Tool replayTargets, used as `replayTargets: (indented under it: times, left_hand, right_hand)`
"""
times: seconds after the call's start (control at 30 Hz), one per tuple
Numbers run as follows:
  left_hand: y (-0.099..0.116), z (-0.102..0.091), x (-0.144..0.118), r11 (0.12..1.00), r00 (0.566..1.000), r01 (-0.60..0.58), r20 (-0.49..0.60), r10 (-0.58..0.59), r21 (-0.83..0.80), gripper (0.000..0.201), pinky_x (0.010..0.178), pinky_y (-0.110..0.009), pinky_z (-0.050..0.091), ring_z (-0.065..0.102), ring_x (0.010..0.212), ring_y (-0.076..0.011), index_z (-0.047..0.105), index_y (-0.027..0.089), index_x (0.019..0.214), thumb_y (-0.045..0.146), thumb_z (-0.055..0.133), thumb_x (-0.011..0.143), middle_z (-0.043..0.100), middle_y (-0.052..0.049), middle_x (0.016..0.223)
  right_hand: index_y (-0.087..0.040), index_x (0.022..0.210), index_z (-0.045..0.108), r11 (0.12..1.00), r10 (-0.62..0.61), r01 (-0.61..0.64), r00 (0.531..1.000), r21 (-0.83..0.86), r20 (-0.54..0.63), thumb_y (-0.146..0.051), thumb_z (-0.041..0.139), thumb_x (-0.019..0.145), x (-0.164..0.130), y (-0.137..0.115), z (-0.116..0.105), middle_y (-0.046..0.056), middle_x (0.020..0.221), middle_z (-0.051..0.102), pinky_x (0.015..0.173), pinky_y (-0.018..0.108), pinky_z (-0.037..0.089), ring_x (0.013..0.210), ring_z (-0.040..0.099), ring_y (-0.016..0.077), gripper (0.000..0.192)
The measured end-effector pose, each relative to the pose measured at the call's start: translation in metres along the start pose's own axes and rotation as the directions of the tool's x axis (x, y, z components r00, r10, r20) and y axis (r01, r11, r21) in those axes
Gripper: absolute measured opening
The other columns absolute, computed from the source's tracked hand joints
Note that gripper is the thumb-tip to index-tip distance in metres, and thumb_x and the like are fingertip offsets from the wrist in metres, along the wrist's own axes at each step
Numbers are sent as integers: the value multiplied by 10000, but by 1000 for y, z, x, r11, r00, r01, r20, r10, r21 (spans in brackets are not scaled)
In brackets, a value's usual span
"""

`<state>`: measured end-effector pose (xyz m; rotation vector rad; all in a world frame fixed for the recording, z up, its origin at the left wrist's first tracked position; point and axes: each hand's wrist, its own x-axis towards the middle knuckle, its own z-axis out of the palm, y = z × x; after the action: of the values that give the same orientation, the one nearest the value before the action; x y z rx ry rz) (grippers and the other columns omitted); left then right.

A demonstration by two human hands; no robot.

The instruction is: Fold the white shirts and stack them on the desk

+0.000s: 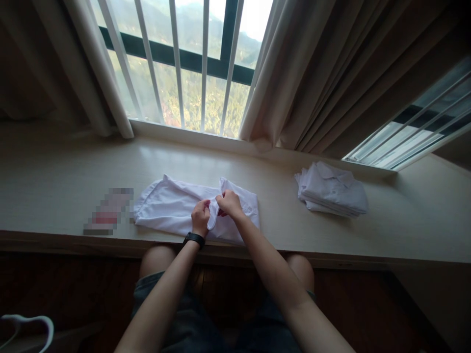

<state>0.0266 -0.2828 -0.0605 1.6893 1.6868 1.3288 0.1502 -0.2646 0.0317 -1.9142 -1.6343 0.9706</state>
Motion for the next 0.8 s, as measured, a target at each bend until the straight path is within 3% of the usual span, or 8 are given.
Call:
replayTargets:
  times: [0.1,0.2,0.33,0.4,0.47,0.57,0.7,0.8]
  left_hand:
    - [2,-6,2,985,992,125,9,-125,-119,327,961,-353,516,674,1034,-216,686,188,1065,206,404,899,738,-71,1072]
    - [1,-10,4,933,967,254,58,-248,-254,319,882,-322,540,694,960,-207,689,170,1047,268,423,901,747,-74,1018]
    - [4,-9,5,902,966,257,62,-251,-347,343,881,-315,545,701,952,-214,696,152,1026,433,594,859,749,-101,1023]
    - [5,-6,4,887,968,247,62,-242,-389,416,887,-315,551,705,962,-217,696,143,1035,488,681,803,748,-116,1042]
    - [5,-5,4,878,965,260,75,-252,-401,463,894,-317,554,708,972,-216,696,140,1063,505,714,778,748,-124,1068]
    - [6,-5,10,909,962,272,119,-246,-316,455,894,-319,547,710,978,-218,721,151,1054,521,703,790,751,-120,1082]
    - [16,-8,30,986,957,164,238,-166,30,411,867,-333,522,709,939,-245,763,153,978,511,709,782,764,-120,1001]
    - [30,-7,46,966,938,97,303,-169,238,356,815,-324,502,702,896,-264,780,151,879,481,729,759,767,-129,909]
  right_hand:
    - [-152,1020,673,986,-137,139,990,-95,31,-354,516,952,-3,-2,8,55,700,721,644,257,527,579,681,178,265]
    - [-183,988,699,944,-307,315,947,-95,93,-349,513,973,-14,5,10,31,782,740,713,223,512,668,699,147,250]
    - [-198,1081,708,911,-379,319,898,-263,-224,-343,442,1002,-38,41,1,75,1055,744,959,299,479,1016,684,201,313]
    - [-195,1220,681,887,-397,264,856,-380,-331,-344,434,997,-51,66,-2,110,1291,663,1118,404,373,1279,548,265,364]
    - [-224,1376,600,861,-385,202,858,-467,-339,-371,453,986,-62,89,-1,115,1500,497,1185,539,243,1445,347,334,442]
    - [-297,1495,474,830,-350,175,902,-529,-252,-418,455,987,-72,114,7,84,1611,333,1177,648,156,1504,206,375,522]
    - [-334,1513,436,814,-369,204,905,-543,-213,-426,418,1004,-74,124,13,43,1617,327,1191,646,120,1522,175,344,518]
    - [-351,1490,468,821,-374,216,903,-528,-212,-436,433,998,-75,123,11,18,1605,353,1190,653,125,1521,180,345,500]
